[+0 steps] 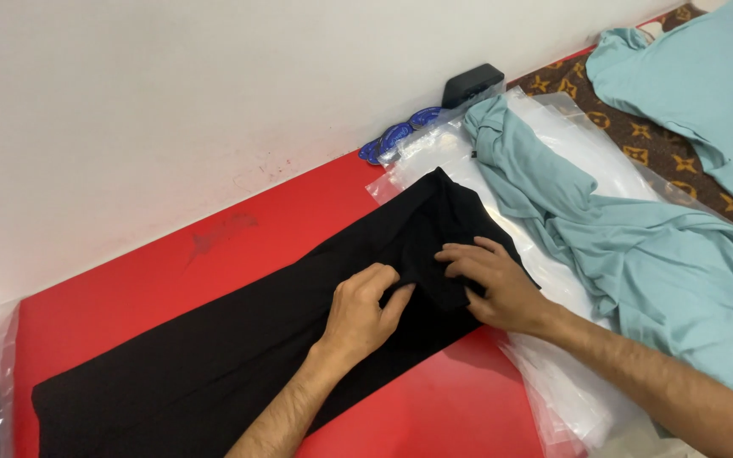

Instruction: Folding a black t-shirt on a red surface and then placing it into a clear plastic bag.

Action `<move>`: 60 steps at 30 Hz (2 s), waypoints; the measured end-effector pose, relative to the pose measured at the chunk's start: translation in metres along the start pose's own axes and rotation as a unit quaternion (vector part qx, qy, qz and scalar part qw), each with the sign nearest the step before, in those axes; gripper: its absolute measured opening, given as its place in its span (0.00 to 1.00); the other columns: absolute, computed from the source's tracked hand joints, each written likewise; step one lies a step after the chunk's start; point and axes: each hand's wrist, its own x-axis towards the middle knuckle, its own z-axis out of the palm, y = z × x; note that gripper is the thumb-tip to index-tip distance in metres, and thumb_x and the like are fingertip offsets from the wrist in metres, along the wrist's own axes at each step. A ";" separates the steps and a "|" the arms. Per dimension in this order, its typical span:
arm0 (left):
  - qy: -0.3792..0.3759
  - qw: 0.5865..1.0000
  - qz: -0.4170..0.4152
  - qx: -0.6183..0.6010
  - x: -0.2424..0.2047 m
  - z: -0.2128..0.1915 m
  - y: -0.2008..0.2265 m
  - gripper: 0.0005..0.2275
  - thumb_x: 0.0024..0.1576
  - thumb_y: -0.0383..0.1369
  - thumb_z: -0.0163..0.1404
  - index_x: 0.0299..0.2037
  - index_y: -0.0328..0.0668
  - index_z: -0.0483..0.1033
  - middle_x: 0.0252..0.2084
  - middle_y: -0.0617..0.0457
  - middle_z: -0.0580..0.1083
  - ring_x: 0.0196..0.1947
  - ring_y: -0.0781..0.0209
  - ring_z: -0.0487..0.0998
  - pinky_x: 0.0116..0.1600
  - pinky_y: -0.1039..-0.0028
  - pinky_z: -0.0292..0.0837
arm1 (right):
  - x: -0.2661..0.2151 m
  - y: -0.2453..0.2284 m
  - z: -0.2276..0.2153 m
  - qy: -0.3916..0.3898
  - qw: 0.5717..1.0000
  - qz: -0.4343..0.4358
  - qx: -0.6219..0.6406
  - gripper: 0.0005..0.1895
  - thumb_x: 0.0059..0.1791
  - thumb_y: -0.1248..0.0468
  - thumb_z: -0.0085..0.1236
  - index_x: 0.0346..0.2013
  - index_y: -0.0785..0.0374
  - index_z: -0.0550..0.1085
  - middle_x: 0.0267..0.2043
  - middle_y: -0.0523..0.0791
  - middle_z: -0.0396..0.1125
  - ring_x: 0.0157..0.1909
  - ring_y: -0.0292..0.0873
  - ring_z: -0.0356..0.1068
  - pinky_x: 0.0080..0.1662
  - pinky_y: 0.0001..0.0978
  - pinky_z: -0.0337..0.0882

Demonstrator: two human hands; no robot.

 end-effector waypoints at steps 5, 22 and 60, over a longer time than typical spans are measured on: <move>-0.104 0.994 -0.025 -0.033 0.001 -0.027 0.017 0.04 0.55 0.25 0.56 0.37 0.36 0.76 0.34 0.42 0.80 0.40 0.41 0.84 0.40 0.57 0.82 | 0.012 -0.010 -0.032 -0.022 0.993 0.043 0.110 0.09 0.46 0.71 0.57 0.39 0.57 0.79 0.40 0.42 0.82 0.50 0.49 0.80 0.64 0.52 0.64; -0.087 0.955 -0.232 -0.161 0.050 -0.038 -0.027 0.16 0.58 0.29 0.54 0.56 0.38 0.73 0.47 0.37 0.80 0.58 0.38 0.78 0.57 0.53 0.76 | 0.086 0.059 -0.034 -0.013 0.956 0.239 0.168 0.05 0.53 0.65 0.60 0.42 0.61 0.78 0.27 0.47 0.77 0.27 0.41 0.71 0.36 0.34 0.72; -0.308 0.921 -0.099 0.215 0.025 -0.008 -0.018 0.25 0.69 0.39 0.32 0.76 0.43 0.51 0.78 0.35 0.47 0.77 0.31 0.37 0.69 0.26 0.29 | 0.129 0.069 -0.010 -0.059 0.950 0.307 0.017 0.12 0.47 0.57 0.67 0.40 0.60 0.82 0.31 0.49 0.77 0.36 0.54 0.78 0.40 0.41 0.76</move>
